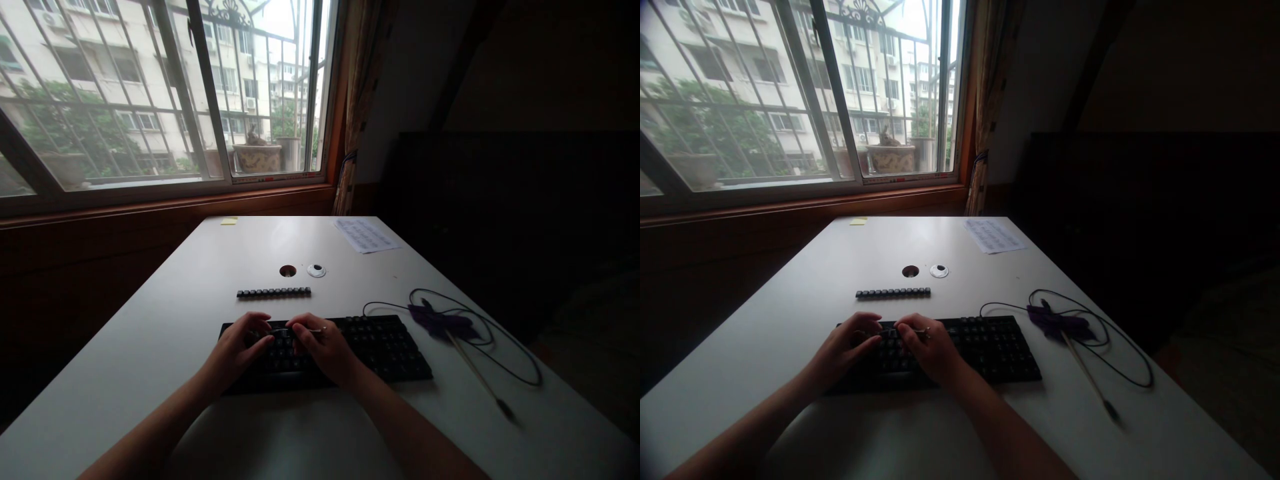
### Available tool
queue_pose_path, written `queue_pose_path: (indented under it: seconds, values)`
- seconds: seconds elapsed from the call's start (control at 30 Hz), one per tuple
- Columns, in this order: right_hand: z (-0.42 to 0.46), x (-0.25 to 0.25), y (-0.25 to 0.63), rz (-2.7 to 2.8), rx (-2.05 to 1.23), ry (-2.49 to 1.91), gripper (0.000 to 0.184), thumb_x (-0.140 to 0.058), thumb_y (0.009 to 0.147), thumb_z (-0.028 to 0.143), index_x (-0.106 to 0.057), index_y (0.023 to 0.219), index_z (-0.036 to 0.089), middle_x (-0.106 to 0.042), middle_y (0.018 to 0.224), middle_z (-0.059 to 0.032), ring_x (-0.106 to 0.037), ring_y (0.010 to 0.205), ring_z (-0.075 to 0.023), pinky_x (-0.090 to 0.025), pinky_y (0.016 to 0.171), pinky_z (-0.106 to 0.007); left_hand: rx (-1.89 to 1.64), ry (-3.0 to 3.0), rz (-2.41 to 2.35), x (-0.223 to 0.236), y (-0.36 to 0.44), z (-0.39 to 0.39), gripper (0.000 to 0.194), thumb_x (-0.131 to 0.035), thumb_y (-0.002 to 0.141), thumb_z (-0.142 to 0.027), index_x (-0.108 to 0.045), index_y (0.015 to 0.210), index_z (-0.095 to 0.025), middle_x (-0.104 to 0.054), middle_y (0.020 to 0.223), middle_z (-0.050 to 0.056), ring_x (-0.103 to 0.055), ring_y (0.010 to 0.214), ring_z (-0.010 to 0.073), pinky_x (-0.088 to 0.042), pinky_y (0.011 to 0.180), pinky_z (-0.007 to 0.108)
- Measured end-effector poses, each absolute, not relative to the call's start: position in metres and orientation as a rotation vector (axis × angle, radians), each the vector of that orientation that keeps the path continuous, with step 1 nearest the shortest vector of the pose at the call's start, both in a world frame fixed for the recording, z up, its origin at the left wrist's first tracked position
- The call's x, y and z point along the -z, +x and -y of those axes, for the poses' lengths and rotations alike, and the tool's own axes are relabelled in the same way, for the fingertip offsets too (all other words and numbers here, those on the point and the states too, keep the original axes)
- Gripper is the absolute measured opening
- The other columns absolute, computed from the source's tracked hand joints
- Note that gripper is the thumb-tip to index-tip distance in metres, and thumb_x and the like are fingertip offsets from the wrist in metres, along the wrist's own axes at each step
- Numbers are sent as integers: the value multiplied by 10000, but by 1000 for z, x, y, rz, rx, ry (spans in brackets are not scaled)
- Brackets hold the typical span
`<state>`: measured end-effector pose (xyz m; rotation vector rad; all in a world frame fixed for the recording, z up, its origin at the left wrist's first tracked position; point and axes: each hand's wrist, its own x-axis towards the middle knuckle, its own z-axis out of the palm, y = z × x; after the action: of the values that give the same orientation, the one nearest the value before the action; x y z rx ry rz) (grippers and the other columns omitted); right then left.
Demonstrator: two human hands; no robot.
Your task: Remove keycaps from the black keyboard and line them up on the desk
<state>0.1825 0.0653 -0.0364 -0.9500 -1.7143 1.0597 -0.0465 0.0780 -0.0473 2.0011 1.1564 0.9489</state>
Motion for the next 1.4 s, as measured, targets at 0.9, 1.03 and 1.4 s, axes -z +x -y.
queue_pose_path:
  seconds: [0.9, 1.03, 1.4]
  values:
    - [-64, 44, 177, 1793, -968, -942, 314, -477, 961, 420, -689, 1007, 192, -631, 683, -3, -591, 626, -133, -462, 624, -240, -917, 1859, -1027, 42, -46, -81, 414, -659, 829, -250, -491, 1206, -222, -699, 958, 39, -678, 897, 192, -555, 820, 366]
    - [-64, 44, 177, 1783, -990, -944, 325, -478, 959, 433, -688, 1001, 189, -632, 692, -6, -600, 634, -136, -464, 621, -240, -928, 1917, -1045, 39, -46, -80, 250, -658, 832, -283, -593, 1059, -202, -706, 938, 43, -672, 868, 194, -549, 790, 339]
    - [-63, 42, 179, 1749, -1015, -934, 339, -480, 954, 452, -692, 1000, 192, -625, 671, -2, -594, 613, -133, -458, 586, -230, -996, 2074, -978, 39, -47, -81, 85, -646, 846, -245, -656, 908, -187, -671, 910, 60, -640, 849, 194, -532, 767, 323]
